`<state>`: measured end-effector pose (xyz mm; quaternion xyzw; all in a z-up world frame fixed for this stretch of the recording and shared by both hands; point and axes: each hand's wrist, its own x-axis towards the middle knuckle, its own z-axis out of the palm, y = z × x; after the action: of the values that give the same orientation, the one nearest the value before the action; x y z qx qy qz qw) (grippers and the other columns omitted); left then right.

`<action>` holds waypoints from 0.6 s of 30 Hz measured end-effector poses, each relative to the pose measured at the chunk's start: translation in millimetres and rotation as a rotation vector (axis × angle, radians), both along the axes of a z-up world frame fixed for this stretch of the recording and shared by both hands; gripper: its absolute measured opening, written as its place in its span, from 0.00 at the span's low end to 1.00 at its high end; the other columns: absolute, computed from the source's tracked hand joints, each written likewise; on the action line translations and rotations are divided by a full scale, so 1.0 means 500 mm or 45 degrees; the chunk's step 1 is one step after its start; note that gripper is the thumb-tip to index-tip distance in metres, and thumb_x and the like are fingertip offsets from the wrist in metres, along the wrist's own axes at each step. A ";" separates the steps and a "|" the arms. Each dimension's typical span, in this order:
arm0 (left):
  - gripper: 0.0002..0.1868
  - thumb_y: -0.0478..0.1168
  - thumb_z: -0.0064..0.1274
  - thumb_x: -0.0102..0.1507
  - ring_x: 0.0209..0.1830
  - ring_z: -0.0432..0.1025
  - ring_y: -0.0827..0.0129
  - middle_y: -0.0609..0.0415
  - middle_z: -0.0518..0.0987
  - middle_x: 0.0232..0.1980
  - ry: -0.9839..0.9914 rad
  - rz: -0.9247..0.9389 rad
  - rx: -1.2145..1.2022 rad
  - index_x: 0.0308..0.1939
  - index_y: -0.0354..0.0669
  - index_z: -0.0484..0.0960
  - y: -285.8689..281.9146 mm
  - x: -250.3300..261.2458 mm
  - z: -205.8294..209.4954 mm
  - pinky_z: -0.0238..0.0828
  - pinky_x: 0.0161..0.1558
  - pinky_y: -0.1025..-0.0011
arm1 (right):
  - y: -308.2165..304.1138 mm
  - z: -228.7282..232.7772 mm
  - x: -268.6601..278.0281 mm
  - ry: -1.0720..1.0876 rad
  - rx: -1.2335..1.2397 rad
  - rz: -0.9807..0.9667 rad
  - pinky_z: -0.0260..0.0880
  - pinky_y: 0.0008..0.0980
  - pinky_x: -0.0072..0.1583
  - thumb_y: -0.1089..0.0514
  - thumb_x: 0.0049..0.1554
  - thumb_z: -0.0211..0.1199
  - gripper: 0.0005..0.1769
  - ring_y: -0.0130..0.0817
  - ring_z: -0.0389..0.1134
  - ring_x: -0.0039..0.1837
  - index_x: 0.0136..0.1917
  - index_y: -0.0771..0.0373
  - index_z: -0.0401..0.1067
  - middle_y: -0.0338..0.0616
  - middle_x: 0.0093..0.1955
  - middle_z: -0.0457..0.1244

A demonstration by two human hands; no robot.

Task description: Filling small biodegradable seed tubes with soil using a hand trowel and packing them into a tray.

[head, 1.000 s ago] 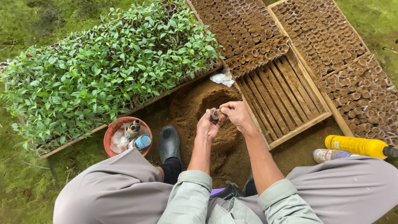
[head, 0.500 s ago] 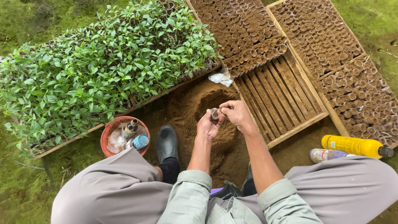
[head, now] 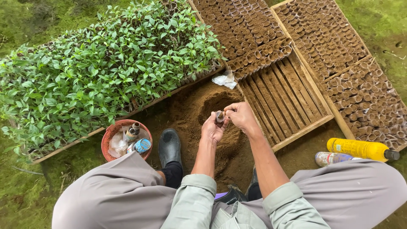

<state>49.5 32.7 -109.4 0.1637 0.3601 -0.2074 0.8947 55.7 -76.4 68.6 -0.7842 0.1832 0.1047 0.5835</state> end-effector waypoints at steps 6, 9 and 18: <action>0.16 0.47 0.52 0.70 0.40 0.82 0.48 0.36 0.84 0.49 0.030 0.034 -0.024 0.52 0.38 0.82 -0.003 -0.001 -0.005 0.86 0.47 0.53 | 0.002 -0.009 0.000 0.002 -0.078 0.069 0.70 0.22 0.35 0.67 0.51 0.58 0.16 0.27 0.71 0.33 0.50 0.67 0.81 0.53 0.30 0.69; 0.16 0.47 0.51 0.70 0.39 0.82 0.51 0.37 0.84 0.49 0.013 0.014 -0.004 0.53 0.38 0.82 -0.002 0.000 -0.003 0.86 0.47 0.54 | 0.002 -0.003 -0.004 0.019 -0.109 0.106 0.65 0.21 0.31 0.65 0.50 0.57 0.16 0.25 0.69 0.30 0.49 0.65 0.82 0.51 0.27 0.69; 0.16 0.46 0.52 0.71 0.40 0.82 0.47 0.37 0.83 0.47 0.041 0.063 -0.067 0.53 0.35 0.81 -0.005 -0.004 -0.009 0.86 0.48 0.52 | 0.007 0.011 -0.014 -0.034 -0.043 0.162 0.66 0.23 0.39 0.64 0.53 0.56 0.19 0.32 0.72 0.34 0.56 0.73 0.77 0.56 0.30 0.69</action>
<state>47.4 30.2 -113.9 0.1278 0.3727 -0.1974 0.8977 48.5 -73.1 73.9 -0.8054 0.1269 0.1280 0.5647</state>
